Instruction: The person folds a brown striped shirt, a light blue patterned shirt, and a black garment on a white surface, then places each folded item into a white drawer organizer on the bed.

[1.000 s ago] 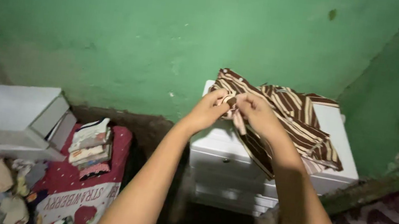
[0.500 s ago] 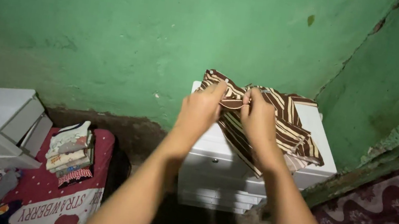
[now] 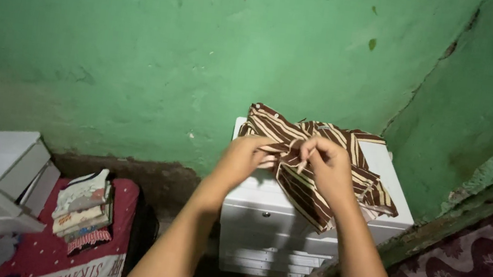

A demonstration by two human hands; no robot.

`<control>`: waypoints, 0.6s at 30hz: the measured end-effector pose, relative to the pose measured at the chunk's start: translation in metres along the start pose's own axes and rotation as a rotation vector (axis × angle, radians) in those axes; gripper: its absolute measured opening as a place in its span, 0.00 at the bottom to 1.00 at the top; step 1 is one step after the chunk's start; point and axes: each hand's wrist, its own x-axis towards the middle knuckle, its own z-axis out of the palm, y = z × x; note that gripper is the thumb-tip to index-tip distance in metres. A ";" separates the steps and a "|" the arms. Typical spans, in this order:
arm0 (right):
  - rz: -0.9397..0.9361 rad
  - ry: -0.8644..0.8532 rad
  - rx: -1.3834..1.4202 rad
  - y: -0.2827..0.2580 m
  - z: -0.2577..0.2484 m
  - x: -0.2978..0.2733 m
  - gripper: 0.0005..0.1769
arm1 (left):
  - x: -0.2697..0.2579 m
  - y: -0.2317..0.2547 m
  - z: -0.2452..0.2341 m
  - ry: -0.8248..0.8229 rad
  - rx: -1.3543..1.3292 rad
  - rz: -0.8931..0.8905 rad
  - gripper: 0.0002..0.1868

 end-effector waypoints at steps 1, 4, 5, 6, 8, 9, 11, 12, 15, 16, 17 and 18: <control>-0.002 0.007 -0.004 0.005 -0.002 -0.005 0.11 | -0.001 -0.005 0.000 -0.004 -0.003 0.007 0.19; 0.126 0.071 -0.191 0.013 -0.008 -0.020 0.13 | -0.001 -0.013 -0.001 -0.071 0.046 -0.038 0.20; 0.093 0.001 -0.052 0.009 -0.009 -0.025 0.09 | -0.002 -0.011 -0.003 -0.120 0.170 -0.064 0.22; 0.062 -0.076 0.083 0.005 -0.012 -0.032 0.07 | -0.005 -0.008 -0.003 -0.163 0.289 -0.093 0.23; 0.115 -0.013 0.042 0.003 -0.022 -0.037 0.10 | -0.004 -0.016 0.006 -0.048 0.249 -0.017 0.21; 0.162 0.035 0.008 0.002 -0.028 -0.039 0.20 | -0.002 -0.020 0.011 0.080 0.213 0.050 0.21; 0.276 0.074 -0.093 0.027 -0.043 -0.046 0.24 | 0.003 -0.015 0.025 0.096 0.166 0.025 0.21; 0.384 0.092 -0.190 0.042 -0.052 -0.048 0.27 | 0.006 -0.013 0.033 0.128 0.128 -0.010 0.21; 0.423 0.144 -0.326 0.056 -0.076 -0.037 0.26 | 0.028 0.005 0.060 -0.002 0.156 -0.006 0.22; 0.424 0.142 -0.327 0.069 -0.084 -0.034 0.26 | 0.034 0.004 0.075 -0.002 0.155 -0.008 0.22; 0.261 0.127 -0.408 0.083 -0.094 -0.031 0.25 | 0.042 0.002 0.090 -0.002 0.125 0.050 0.22; 0.094 0.110 -0.484 0.098 -0.104 -0.026 0.25 | 0.052 0.001 0.105 -0.001 0.097 0.109 0.22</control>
